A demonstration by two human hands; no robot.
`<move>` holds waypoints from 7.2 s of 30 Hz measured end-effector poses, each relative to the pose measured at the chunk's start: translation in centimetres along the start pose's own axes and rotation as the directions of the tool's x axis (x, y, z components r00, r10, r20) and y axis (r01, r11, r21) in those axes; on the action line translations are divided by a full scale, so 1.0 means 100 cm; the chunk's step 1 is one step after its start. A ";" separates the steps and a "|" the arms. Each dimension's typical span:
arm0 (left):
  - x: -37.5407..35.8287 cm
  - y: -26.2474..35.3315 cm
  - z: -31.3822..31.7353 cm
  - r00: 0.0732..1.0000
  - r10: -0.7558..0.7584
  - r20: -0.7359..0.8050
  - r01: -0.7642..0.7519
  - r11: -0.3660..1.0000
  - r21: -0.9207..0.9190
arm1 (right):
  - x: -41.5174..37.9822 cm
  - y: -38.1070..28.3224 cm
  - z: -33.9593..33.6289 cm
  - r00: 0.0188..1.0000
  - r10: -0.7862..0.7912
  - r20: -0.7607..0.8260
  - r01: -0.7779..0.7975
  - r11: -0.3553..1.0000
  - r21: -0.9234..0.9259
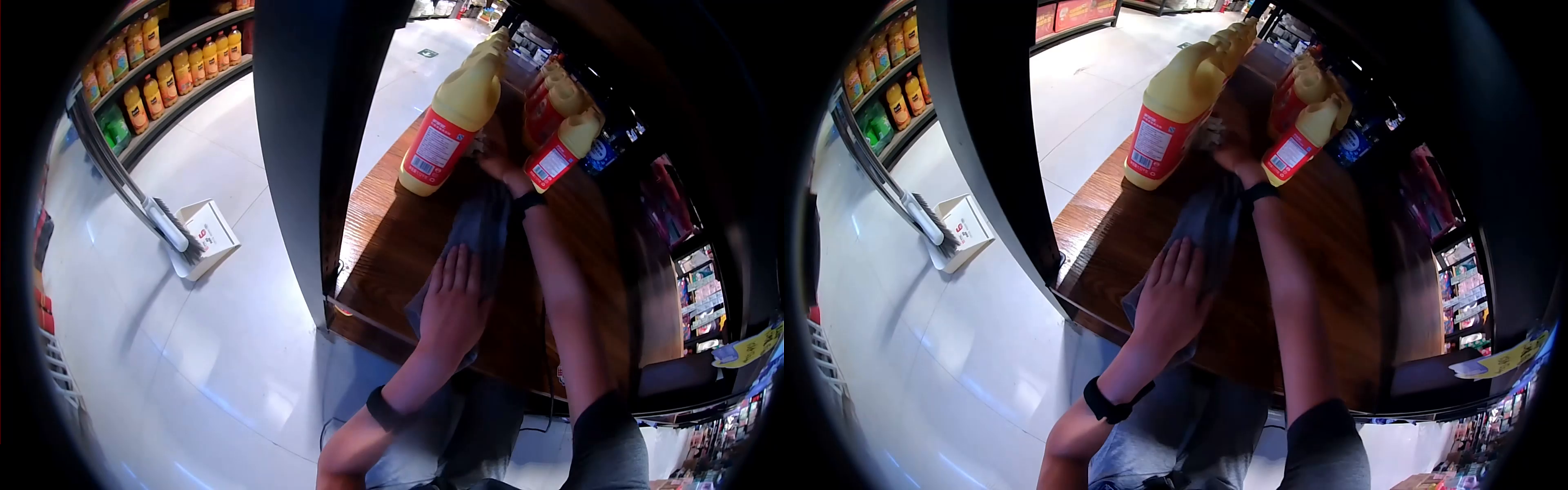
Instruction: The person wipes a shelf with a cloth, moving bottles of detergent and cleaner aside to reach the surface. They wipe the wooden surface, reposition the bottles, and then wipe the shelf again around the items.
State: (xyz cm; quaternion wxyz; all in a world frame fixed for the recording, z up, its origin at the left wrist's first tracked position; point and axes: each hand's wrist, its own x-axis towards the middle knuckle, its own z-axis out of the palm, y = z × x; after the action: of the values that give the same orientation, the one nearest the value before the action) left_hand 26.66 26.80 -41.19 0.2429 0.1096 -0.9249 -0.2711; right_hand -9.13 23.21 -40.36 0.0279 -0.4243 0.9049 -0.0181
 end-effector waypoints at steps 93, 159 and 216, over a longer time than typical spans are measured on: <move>-0.081 -0.032 -0.050 0.959 -0.005 -0.284 -0.032 0.991 -0.127 | -0.130 -0.238 0.006 0.845 -0.530 -0.075 0.533 0.846 0.031; -0.082 0.043 0.008 0.857 0.299 -0.420 -0.500 0.682 -0.534 | -0.263 -0.285 -0.105 0.709 0.250 -0.659 0.656 0.109 0.747; -0.023 0.038 0.027 0.978 0.131 0.160 -0.144 0.987 0.074 | 0.011 0.101 0.035 0.958 0.186 -0.217 -0.173 0.982 0.075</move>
State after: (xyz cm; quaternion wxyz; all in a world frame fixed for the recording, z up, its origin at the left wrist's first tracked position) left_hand 27.04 31.93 -41.95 0.1838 0.0343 -0.9571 -0.2215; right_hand -17.39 28.79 -44.51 -0.0608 -0.3348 0.9362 -0.0878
